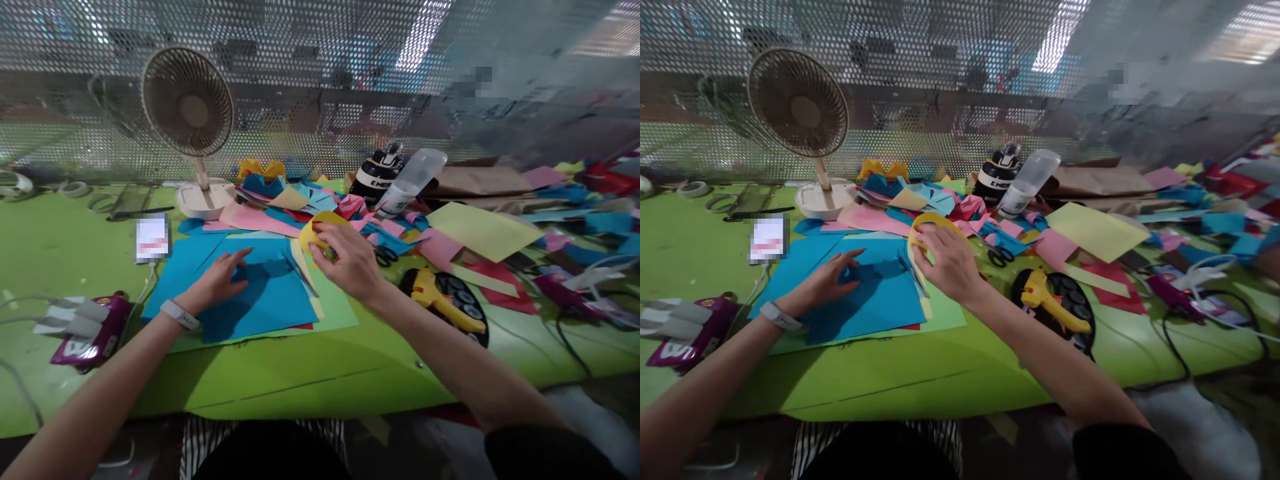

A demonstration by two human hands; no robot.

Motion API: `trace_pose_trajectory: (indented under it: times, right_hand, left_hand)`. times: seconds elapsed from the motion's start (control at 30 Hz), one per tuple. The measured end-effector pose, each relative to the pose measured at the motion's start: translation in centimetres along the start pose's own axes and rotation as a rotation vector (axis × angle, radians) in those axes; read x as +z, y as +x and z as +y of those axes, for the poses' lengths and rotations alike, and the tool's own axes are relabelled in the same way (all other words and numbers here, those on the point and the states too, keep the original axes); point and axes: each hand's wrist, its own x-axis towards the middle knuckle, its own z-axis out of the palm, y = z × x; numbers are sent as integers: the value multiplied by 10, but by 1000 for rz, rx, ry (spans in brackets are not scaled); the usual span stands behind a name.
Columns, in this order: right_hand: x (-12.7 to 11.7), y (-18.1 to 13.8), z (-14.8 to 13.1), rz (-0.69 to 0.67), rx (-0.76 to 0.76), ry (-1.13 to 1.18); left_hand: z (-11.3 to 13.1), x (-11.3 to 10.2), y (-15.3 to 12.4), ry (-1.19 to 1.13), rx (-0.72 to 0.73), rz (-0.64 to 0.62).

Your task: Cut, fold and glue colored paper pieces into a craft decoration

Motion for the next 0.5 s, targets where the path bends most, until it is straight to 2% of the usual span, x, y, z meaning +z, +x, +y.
trace_pose_trajectory:
  times: [0.13,0.27,0.37,0.43,0.5]
  right_hand:
    - [-7,-10,-16,-47,-171,24]
    - [11,-26,-38,-312,-387,99]
    - [26,-41,-51,-529,-452,149]
    - [32,-47,-56,-610,-451,165]
    - [34,-49,-57,-668,-422,147]
  left_hand:
    - [-22,0,20,10,-46,42]
    - [-25,-7,34,58,-63,100]
    - [0,-15,23,104,-52,176]
    - [27,-19,4,136,15,292]
    - [53,-20,-17,58,116,186]
